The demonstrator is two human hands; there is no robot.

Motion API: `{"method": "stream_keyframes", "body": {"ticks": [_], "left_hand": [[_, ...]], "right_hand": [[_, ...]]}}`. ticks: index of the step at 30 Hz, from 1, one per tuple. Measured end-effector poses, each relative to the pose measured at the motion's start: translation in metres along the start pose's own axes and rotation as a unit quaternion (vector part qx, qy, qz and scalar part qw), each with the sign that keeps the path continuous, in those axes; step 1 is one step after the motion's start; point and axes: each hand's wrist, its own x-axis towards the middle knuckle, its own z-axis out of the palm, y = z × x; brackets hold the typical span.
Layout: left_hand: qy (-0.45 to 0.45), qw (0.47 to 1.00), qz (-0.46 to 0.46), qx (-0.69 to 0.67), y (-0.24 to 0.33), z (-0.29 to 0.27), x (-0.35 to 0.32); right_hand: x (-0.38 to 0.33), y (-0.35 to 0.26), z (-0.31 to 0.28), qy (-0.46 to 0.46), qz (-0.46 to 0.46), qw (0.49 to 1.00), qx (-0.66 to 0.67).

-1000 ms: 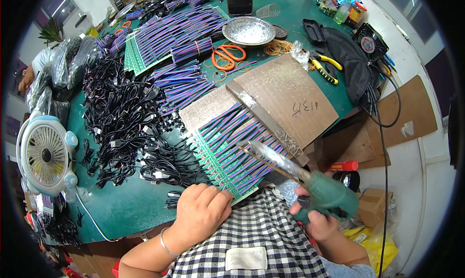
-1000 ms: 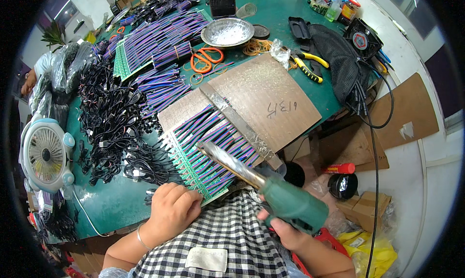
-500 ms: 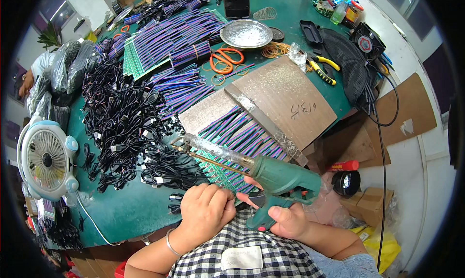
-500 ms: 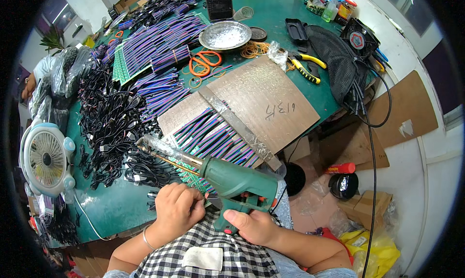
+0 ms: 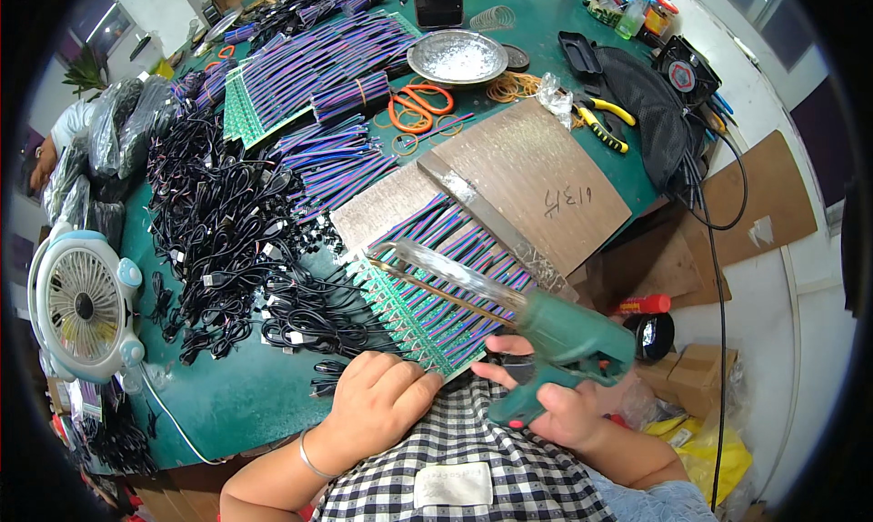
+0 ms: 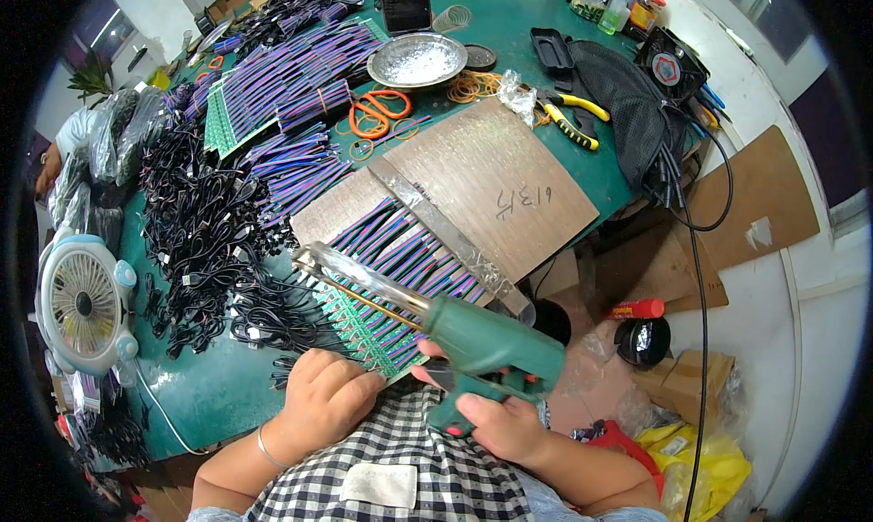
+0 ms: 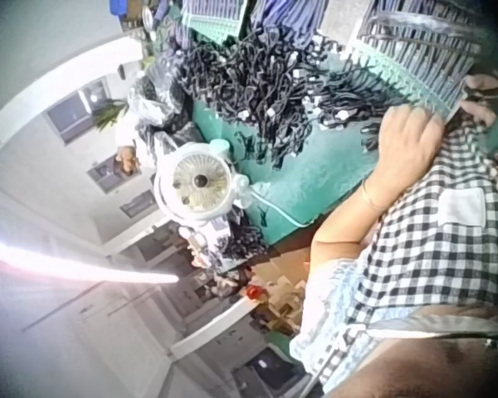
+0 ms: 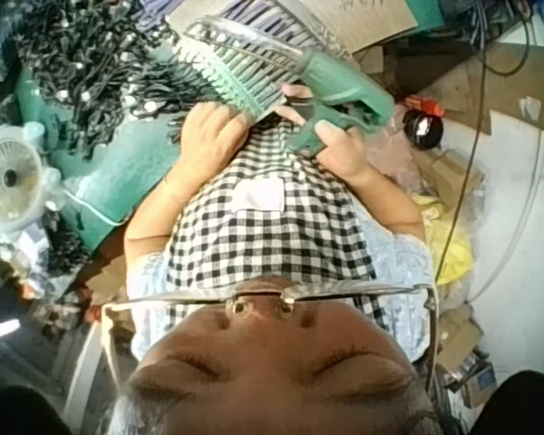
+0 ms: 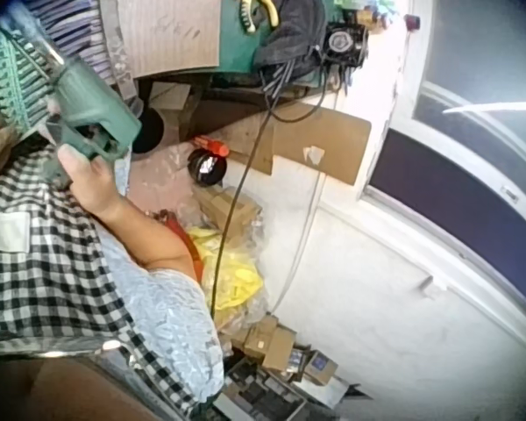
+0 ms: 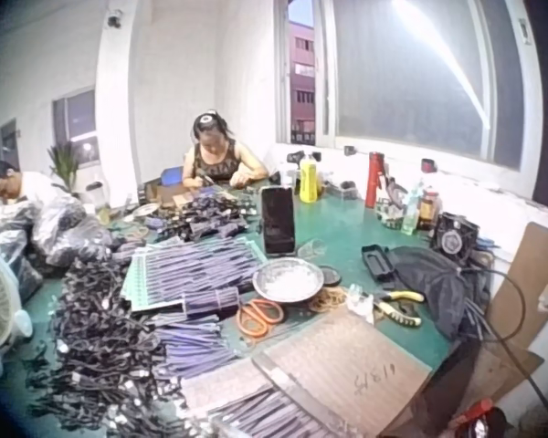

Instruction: The person solders electronic components and wires onto circuit boards using a soldering gun.

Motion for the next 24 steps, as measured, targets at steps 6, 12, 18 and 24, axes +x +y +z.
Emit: {"method": "stream_keyframes", "body": {"ticks": [6, 12, 18, 24], "left_hand": [[-0.016, 0.997, 0.079, 0.019, -0.005, -0.010, 0.005], [-0.036, 0.991, 0.120, 0.052, -0.006, -0.013, 0.009], [-0.091, 0.984, 0.128, 0.083, -0.002, -0.017, 0.009], [-0.108, 0.982, 0.134, 0.083, -0.003, -0.019, 0.012]], "right_hand": [[-0.060, -0.011, -0.047, 0.011, 0.012, 0.992, -0.124], [-0.098, -0.021, -0.064, 0.085, 0.022, 0.968, -0.233], [-0.088, -0.017, -0.073, 0.006, -0.113, 0.896, -0.430], [-0.086, -0.019, -0.067, -0.032, -0.083, 0.844, -0.529]]}}
